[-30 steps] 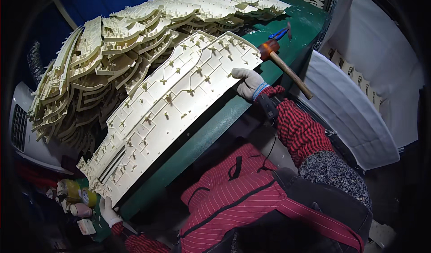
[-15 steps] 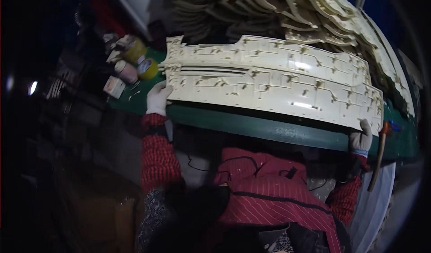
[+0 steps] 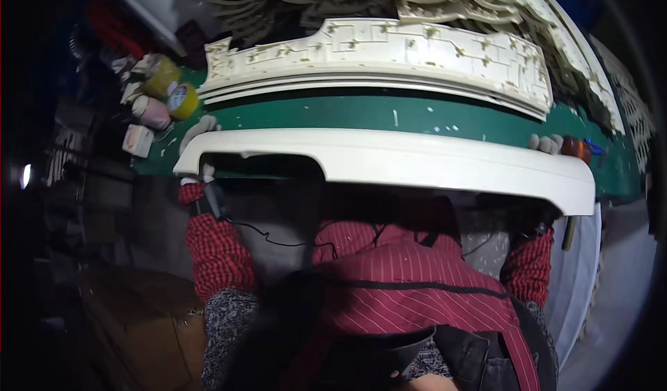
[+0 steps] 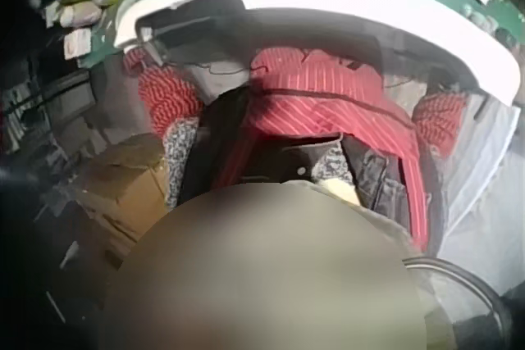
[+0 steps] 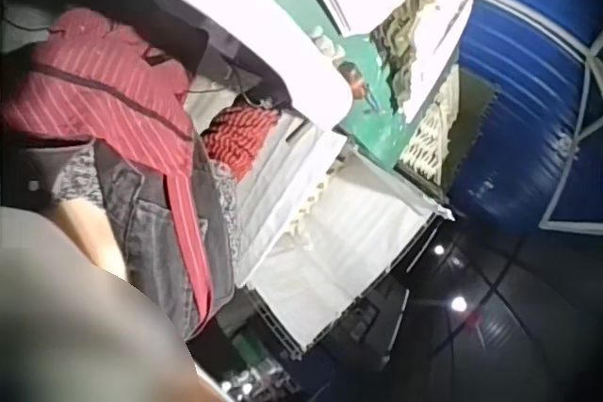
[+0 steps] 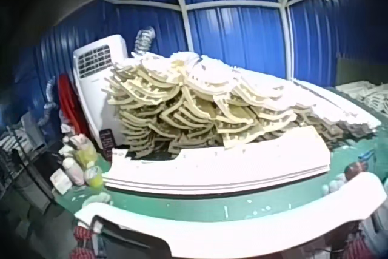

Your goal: Assembling, hammering, and stacking large molded plastic components at a factory workstation.

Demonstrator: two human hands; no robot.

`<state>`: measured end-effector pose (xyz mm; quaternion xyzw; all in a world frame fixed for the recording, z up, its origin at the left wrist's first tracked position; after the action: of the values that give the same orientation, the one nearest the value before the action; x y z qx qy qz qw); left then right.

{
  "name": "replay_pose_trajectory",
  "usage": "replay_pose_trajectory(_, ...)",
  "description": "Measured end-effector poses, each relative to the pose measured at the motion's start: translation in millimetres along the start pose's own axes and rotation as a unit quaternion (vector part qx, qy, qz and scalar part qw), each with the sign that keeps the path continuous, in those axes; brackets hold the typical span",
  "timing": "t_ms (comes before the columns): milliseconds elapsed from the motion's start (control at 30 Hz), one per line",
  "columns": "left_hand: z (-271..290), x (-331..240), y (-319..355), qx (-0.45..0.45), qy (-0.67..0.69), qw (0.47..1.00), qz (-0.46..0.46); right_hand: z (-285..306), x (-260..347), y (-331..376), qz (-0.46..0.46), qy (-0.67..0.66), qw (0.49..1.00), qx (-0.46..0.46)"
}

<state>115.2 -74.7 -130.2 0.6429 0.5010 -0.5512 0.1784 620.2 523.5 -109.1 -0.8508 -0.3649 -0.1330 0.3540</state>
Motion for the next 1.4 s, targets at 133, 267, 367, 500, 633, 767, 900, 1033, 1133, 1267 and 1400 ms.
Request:
replay_pose_trajectory(133, 36.8, -4.6, -14.1, 0.019, 0.022, 0.999, -0.019, -33.9, -9.3, 6.5, 0.049, -0.056, 0.995, -0.072)
replay_pose_trajectory(267, -30.6, 20.4, -33.3, 0.024, 0.021, 0.999, -0.006, -30.9, 8.0, 14.1, 0.103, -0.046, 0.989, -0.098)
replay_pose_trajectory(367, 43.1, 3.1, -29.9, -0.076, -0.015, 0.993, 0.084, -15.4, -10.5, -0.8, 0.091, -0.078, 0.985, -0.122)
replay_pose_trajectory(500, 35.2, 6.6, -23.9, -0.073, 0.005, 0.997, -0.003, -14.8, -2.3, -8.9, 0.032, -0.087, 0.990, -0.106)
replay_pose_trajectory(633, 1.9, -38.6, 19.6, -0.110, -0.308, 0.938, 0.112, 14.9, 19.8, 38.9, -0.052, -0.011, 0.929, -0.366)
replay_pose_trajectory(767, -13.5, -80.2, 27.6, -0.048, -0.554, 0.820, 0.134, -50.1, 10.3, 74.0, -0.205, 0.175, 0.842, -0.467)
replay_pose_trajectory(900, -139.0, -138.4, -21.3, -0.059, -0.639, 0.767, -0.020, -21.2, 9.1, 86.6, -0.270, 0.204, 0.828, -0.447)
replay_pose_trajectory(1033, -286.2, -196.2, -107.0, 0.019, -0.483, 0.838, -0.255, -23.8, 10.5, 77.1, -0.282, 0.186, 0.868, -0.365)
replay_pose_trajectory(1133, -404.2, -228.8, -158.0, 0.073, -0.502, 0.814, -0.282, -34.7, 5.0, 68.3, -0.276, 0.180, 0.889, -0.317)
replay_pose_trajectory(1267, -489.0, -233.1, -235.5, 0.051, -0.714, 0.658, -0.236, -37.0, 3.6, 66.3, -0.275, 0.191, 0.889, -0.312)
replay_pose_trajectory(1400, -503.8, -197.7, -303.9, 0.102, -0.784, 0.598, -0.128, -40.7, 4.2, 67.6, -0.257, 0.186, 0.880, -0.352)
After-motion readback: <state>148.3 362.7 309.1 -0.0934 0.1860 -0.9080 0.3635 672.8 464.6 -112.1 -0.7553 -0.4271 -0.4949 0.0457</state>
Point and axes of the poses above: each hand's wrist, its own y-axis away from the middle knuckle, its own z-axis out of the back of the hand, x = y × z, the point moved 3 cm from there along -y, towards the middle knuckle, and after that the axes turned 3 degrees about -z, right-handed, at the moved point
